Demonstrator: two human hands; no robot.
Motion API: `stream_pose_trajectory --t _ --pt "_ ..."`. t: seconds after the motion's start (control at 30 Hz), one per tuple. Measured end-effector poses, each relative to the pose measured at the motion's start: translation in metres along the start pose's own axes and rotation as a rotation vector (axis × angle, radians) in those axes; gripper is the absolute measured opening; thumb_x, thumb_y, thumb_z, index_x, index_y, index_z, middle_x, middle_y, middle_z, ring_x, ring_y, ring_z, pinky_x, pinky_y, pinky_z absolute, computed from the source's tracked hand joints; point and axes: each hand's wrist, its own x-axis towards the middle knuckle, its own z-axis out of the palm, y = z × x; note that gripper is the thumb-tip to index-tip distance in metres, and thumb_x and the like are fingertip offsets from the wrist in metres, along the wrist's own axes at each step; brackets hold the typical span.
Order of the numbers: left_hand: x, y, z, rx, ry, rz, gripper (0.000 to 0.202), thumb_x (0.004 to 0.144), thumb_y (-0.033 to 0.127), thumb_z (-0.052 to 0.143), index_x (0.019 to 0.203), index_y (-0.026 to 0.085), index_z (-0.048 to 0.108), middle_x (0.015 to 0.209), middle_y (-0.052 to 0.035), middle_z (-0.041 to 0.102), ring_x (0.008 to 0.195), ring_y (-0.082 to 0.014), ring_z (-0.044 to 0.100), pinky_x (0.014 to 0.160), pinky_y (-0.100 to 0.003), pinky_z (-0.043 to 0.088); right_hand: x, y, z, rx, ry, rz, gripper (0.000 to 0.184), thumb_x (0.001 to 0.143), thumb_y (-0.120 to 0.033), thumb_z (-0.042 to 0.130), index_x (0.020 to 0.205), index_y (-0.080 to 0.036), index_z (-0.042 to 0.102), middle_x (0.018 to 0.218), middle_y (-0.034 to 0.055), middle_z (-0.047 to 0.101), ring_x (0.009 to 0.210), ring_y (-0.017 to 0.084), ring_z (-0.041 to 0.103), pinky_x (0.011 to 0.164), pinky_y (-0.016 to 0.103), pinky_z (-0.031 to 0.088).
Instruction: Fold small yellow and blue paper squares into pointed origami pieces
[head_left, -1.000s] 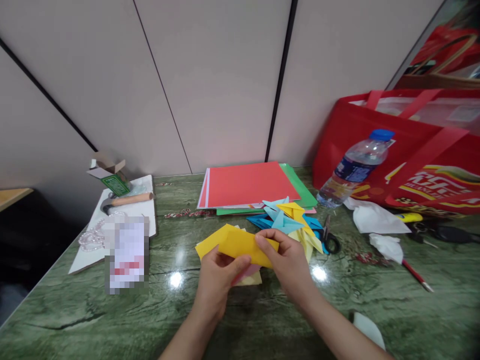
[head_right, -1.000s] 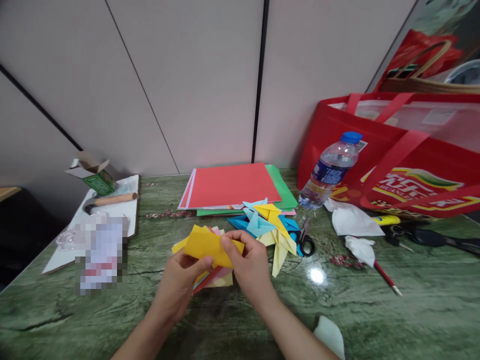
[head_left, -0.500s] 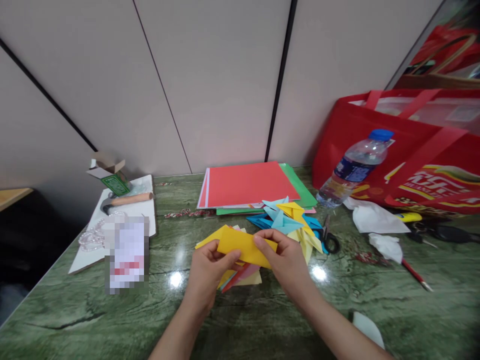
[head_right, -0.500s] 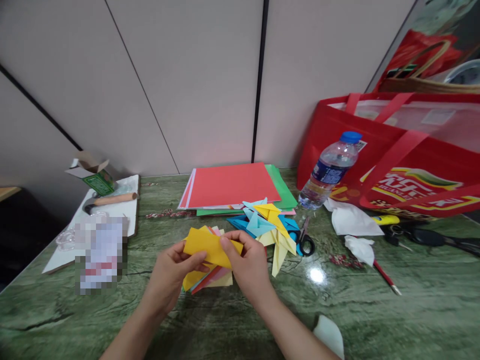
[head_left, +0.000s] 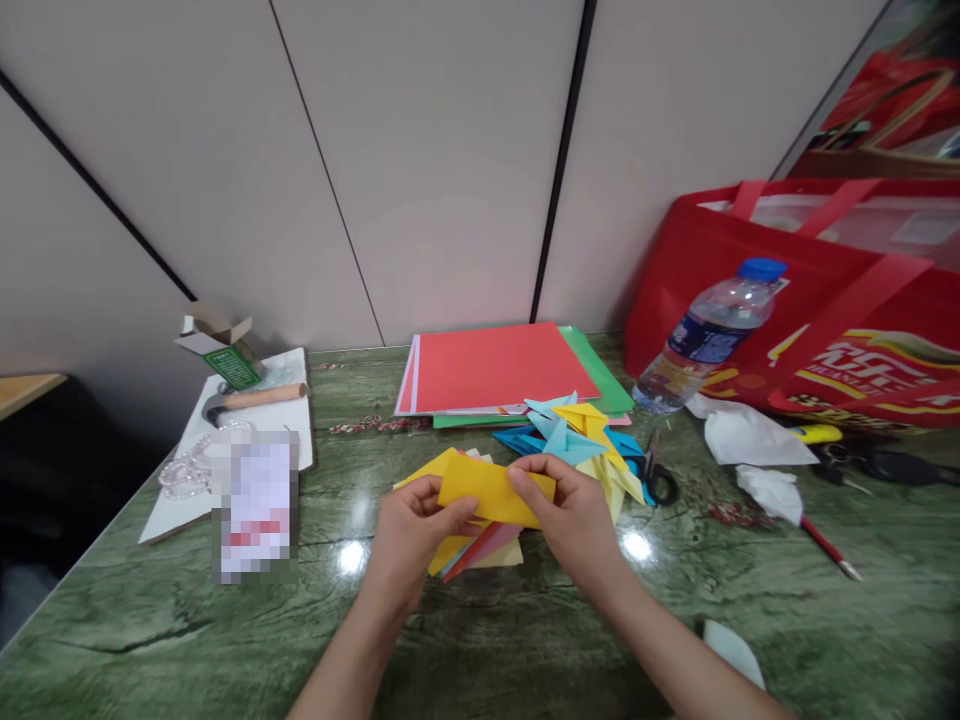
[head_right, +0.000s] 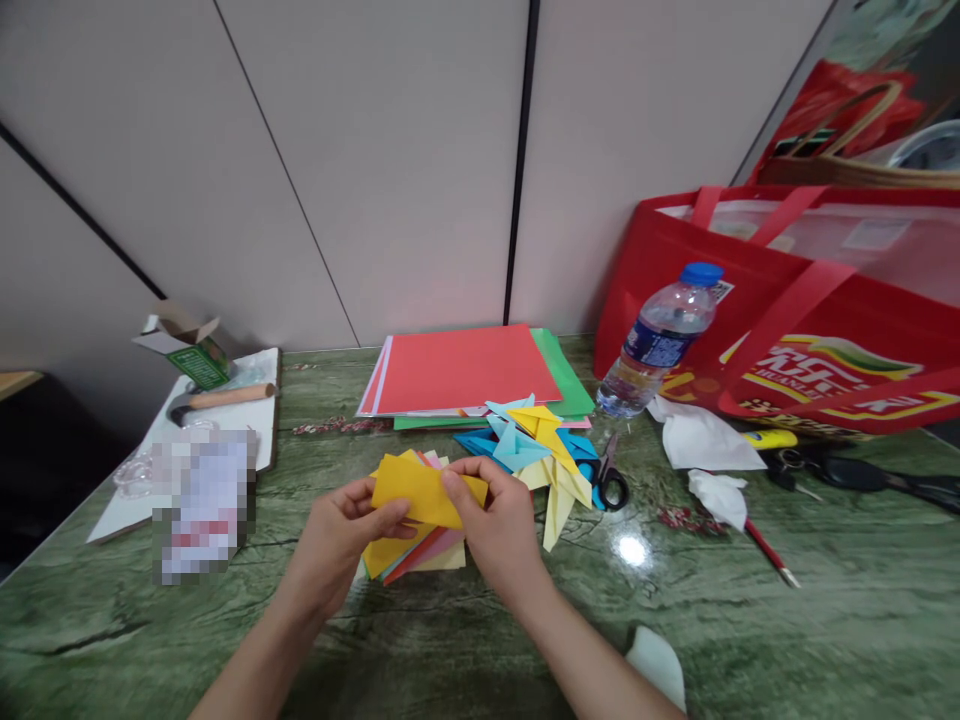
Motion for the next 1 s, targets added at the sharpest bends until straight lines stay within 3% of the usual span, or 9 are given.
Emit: stream_pose_trajectory --t 0.23,0.53,0.67,0.8,1.0 --pt "-0.0011 0.0037 -0.0021 0.039 -0.023 0.007 0.021 0.056 0.021 0.075 0.072 0.01 0.067 0.063 -0.0068 0.072 0.051 -0.015 0.065 0.052 -0.022 0.052 0.0022 0.0017 -0.001 0.049 -0.029 0.039 0.03 0.069 -0.047 0.06 0.07 -0.017 0.061 0.062 0.0019 0.057 0.054 0.015 0.048 0.047 0.023 0.04" --pt "-0.0008 0.0017 -0.0022 0.082 0.021 0.057 0.017 0.057 0.025 0.074 0.063 0.012 0.066 0.057 -0.0067 0.071 0.054 -0.02 0.067 0.055 -0.027 0.054 0.0033 0.0036 -0.0018 0.03 -0.035 -0.007 0.029 0.071 -0.045 0.06 0.07 -0.017 0.062 0.063 0.0024 0.059 0.055 0.015 0.05 0.047 0.023 0.041" --pt "-0.0005 0.0023 -0.002 0.113 -0.012 0.108 0.02 0.058 0.021 0.074 0.076 0.014 0.067 0.074 -0.0064 0.073 0.065 -0.0188 0.068 0.061 -0.025 0.053 0.0038 0.0037 -0.0026 -0.026 -0.058 -0.029 0.026 0.073 -0.043 0.058 0.07 -0.017 0.061 0.064 0.0016 0.059 0.055 0.015 0.05 0.048 0.023 0.04" --pt "-0.0007 0.0029 -0.0029 0.139 -0.011 0.153 0.032 0.06 0.023 0.072 0.091 0.016 0.065 0.083 -0.0067 0.072 0.075 -0.0207 0.067 0.064 -0.027 0.052 0.0026 0.0061 -0.0017 -0.082 -0.169 -0.068 0.02 0.076 -0.037 0.055 0.07 -0.018 0.059 0.066 0.0007 0.059 0.059 0.015 0.052 0.052 0.023 0.04" --pt "0.0016 -0.0016 -0.0072 0.348 0.019 0.195 0.013 0.061 0.026 0.071 0.071 0.018 0.073 0.076 -0.0069 0.073 0.072 -0.022 0.066 0.062 -0.027 0.051 -0.0011 0.0069 0.0012 -0.139 -0.29 -0.196 0.011 0.078 -0.026 0.053 0.072 -0.02 0.06 0.069 -0.0004 0.062 0.066 0.016 0.056 0.06 0.024 0.041"
